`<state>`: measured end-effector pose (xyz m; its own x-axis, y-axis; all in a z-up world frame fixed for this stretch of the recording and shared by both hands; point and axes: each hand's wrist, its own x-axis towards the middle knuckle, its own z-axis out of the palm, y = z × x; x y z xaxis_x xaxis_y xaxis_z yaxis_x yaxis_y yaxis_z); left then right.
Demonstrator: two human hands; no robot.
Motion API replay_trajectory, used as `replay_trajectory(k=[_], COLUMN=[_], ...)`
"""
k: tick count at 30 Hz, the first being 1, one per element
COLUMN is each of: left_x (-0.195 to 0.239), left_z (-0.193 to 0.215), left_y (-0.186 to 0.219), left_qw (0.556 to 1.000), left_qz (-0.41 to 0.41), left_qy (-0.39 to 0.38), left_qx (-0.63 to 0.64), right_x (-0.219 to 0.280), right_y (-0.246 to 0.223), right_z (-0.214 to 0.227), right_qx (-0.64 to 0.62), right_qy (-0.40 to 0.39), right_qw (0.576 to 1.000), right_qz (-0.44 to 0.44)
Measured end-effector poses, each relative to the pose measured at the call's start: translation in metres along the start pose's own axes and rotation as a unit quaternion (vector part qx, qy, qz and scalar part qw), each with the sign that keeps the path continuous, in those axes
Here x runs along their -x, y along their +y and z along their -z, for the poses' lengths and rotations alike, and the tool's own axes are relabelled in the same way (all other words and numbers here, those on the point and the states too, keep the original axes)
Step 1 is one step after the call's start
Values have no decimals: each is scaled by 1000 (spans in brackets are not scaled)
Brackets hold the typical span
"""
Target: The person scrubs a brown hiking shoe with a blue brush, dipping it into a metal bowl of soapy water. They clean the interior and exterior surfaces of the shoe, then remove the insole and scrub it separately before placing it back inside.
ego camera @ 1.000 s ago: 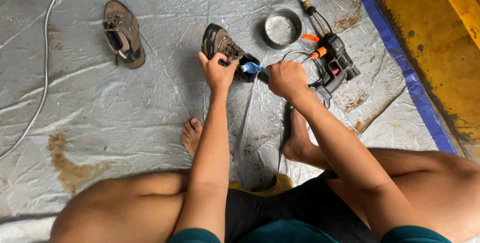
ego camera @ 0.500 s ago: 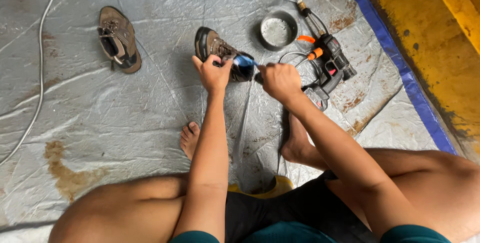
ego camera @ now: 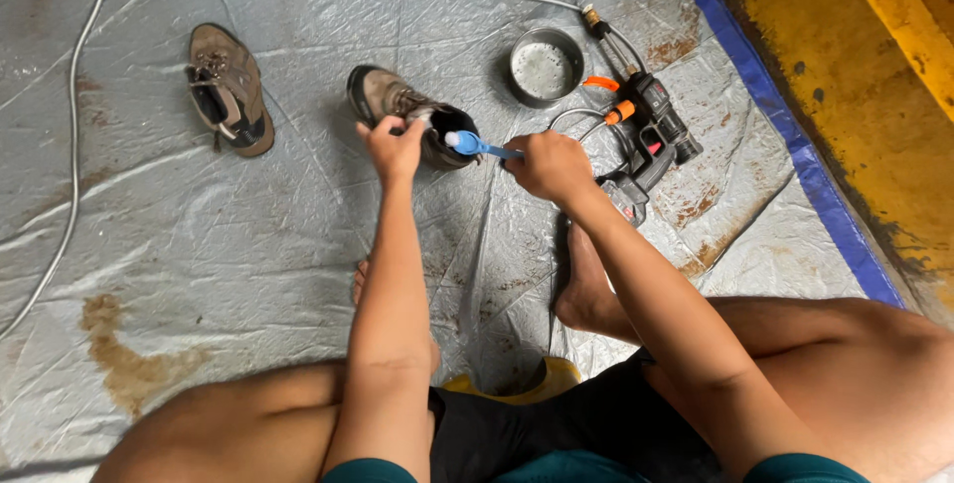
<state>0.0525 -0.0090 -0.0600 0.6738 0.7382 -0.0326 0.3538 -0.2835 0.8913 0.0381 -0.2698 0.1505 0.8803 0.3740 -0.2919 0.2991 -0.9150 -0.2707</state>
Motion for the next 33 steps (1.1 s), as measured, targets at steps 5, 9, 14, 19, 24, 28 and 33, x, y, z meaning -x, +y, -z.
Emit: replay_trajectory(k=[5, 9, 14, 19, 24, 28, 33], left_x=[-21, -59, -15, 7, -17, 12, 12], left_z=[1, -27, 28, 35, 5, 19, 21], left_y=[-40, -99, -24, -8, -60, -14, -16], left_qw=[995, 975, 976, 988, 984, 996, 995], left_qz=[72, 191, 207, 143, -76, -66, -95], left_qy=[-32, -52, 35, 51, 160, 61, 33], left_qx=[58, 106, 64, 16, -27, 19, 1], right_x=[-3, -33, -32, -36, -68, -83, -127], right_y=[17, 54, 41, 19, 1, -25, -32], right_z=[20, -42, -64, -66, -97, -116, -175], right_qx=[-179, -305, -359, -374, -228, -327, -524], right_qy=[7, 20, 18, 1, -77, -131, -120], right_qw=[983, 949, 930, 926, 970, 934, 831], right_qz=[-36, -76, -70, -41, -34, -60, -142])
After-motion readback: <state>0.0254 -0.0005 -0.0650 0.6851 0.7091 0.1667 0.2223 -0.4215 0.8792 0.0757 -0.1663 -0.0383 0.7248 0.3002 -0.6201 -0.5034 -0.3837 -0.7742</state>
